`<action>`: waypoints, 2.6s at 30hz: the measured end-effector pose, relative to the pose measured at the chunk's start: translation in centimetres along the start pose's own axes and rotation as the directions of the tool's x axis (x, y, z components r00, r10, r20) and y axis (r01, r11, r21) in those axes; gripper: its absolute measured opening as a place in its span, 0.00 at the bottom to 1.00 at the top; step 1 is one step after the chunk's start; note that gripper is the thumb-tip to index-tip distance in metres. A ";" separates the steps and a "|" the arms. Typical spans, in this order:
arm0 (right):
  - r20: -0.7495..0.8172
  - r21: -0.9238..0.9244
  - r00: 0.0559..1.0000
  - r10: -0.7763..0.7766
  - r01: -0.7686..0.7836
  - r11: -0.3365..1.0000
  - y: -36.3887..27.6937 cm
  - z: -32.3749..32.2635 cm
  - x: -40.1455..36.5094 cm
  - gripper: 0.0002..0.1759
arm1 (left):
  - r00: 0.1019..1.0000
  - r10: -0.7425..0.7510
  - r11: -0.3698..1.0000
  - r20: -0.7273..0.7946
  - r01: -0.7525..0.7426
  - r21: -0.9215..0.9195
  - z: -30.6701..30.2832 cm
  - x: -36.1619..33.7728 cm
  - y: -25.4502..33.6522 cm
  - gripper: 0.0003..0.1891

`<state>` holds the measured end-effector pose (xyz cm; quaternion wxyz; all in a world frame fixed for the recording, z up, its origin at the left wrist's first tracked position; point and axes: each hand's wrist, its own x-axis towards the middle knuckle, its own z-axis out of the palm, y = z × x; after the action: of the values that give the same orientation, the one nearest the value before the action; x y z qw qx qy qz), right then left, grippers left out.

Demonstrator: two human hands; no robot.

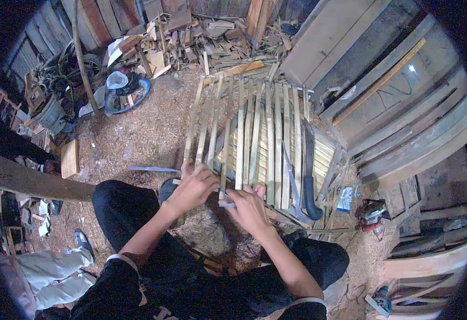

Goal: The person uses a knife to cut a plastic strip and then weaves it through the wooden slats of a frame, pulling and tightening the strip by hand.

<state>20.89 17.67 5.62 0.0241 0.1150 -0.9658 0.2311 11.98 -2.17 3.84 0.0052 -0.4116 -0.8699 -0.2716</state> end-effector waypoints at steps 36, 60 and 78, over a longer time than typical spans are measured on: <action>-0.071 0.000 0.975 -0.210 0.211 0.977 1.9 2.0 -1.1 0.08 | 0.979 -0.065 0.962 -0.195 0.113 0.247 2.1 -0.3 0.1 0.05; -0.011 -0.106 1.000 -0.022 0.021 0.994 -1.0 0.4 0.1 0.17 | 0.998 -0.007 0.998 0.065 0.003 0.070 0.1 -1.0 -0.2 0.17; -0.084 -0.211 0.989 -0.123 0.103 0.972 0.7 2.6 -0.1 0.19 | 1.000 -0.015 1.000 0.004 0.015 0.016 1.1 -1.1 -0.4 0.06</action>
<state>20.80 17.11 2.97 0.0958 0.1555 -0.9741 0.1332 12.65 -2.61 2.49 0.0045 -0.4054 -0.8752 -0.2641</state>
